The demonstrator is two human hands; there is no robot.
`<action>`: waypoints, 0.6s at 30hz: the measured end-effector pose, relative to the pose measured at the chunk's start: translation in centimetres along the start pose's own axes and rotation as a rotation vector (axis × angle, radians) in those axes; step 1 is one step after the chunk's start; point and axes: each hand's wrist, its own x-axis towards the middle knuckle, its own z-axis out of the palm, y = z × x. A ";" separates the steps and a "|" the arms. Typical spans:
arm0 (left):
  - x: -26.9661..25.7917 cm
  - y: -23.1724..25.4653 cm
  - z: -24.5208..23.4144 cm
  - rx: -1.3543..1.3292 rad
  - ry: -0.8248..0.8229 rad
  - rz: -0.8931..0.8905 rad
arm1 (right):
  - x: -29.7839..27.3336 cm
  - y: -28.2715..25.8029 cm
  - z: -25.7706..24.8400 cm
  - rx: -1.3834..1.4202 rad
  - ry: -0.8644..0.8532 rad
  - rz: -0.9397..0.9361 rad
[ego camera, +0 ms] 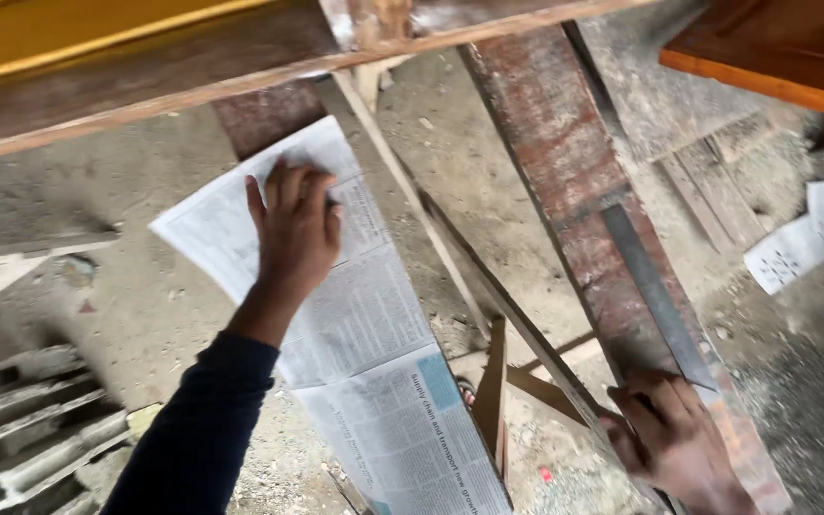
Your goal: Wrapping wooden furniture components with newspaper to protect them.
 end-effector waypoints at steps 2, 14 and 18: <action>0.2 0.2 -0.5 0.131 0.000 -0.038 | 0.7 -3.8 0.8 0.046 0.088 0.021; -0.6 -1.3 -0.8 0.126 0.012 -0.444 | 9.2 -19.1 9.4 0.087 -0.065 0.567; -6.2 -9.0 -1.1 -0.213 0.378 -0.954 | 9.1 -19.2 9.4 0.166 -0.088 0.737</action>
